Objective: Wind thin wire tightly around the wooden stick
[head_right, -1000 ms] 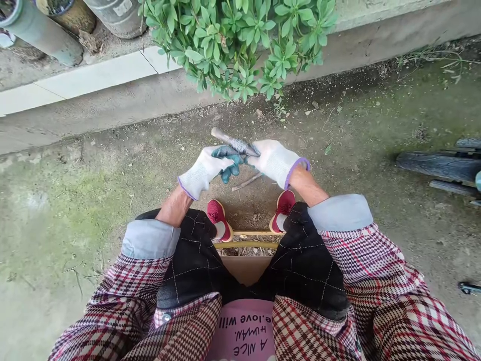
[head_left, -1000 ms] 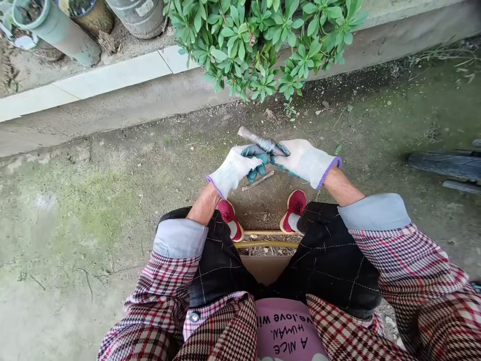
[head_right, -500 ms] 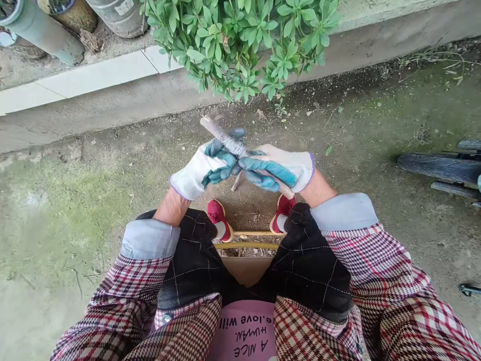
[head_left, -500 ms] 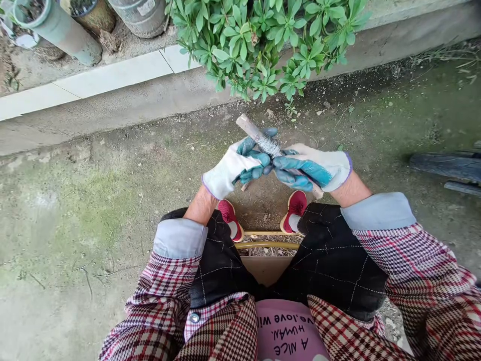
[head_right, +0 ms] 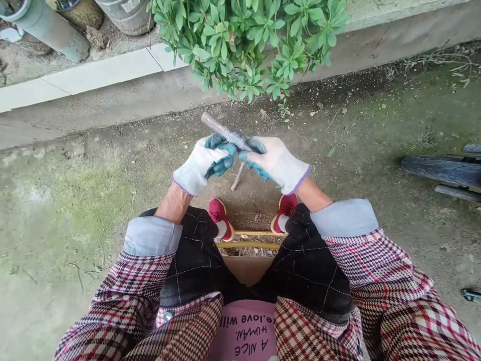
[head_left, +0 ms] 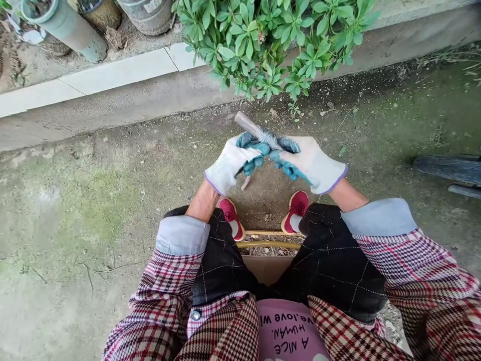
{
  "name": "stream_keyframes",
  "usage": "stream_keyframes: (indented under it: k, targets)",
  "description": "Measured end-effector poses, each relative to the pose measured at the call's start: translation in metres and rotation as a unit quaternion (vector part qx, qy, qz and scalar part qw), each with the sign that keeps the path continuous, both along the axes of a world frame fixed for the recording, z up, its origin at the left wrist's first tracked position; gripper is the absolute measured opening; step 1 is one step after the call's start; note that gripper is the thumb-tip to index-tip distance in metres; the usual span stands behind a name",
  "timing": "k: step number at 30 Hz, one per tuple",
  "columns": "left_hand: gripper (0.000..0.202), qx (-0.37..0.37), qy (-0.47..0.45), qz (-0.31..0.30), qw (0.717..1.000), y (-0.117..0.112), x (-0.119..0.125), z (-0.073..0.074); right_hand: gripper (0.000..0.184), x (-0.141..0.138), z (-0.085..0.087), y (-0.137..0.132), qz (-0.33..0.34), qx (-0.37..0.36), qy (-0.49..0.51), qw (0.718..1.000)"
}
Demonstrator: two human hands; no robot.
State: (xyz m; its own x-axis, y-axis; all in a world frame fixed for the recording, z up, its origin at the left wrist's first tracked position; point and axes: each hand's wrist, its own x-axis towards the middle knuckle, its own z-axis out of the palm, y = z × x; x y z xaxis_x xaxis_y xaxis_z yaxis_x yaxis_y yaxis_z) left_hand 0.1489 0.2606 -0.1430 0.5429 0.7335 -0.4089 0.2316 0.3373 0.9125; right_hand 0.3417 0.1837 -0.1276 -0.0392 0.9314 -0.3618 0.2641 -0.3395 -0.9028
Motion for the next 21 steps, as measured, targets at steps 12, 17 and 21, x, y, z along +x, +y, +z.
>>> stream_keyframes:
  k: [12,17,21]
  targets:
    - [0.028,-0.023,0.048,0.030,0.998,0.001,0.007,0.001,0.027,-0.001,-0.008,0.009,0.034,0.081,-0.204,0.975]
    - [0.028,-0.031,-0.015,-0.015,0.999,0.001,-0.003,0.003,0.039,0.004,0.003,0.002,-0.021,-0.036,0.052,0.998]
    - [0.026,-0.041,-0.039,-0.012,0.998,0.003,-0.007,-0.001,0.043,0.013,0.015,-0.005,-0.005,-0.046,0.162,0.986]
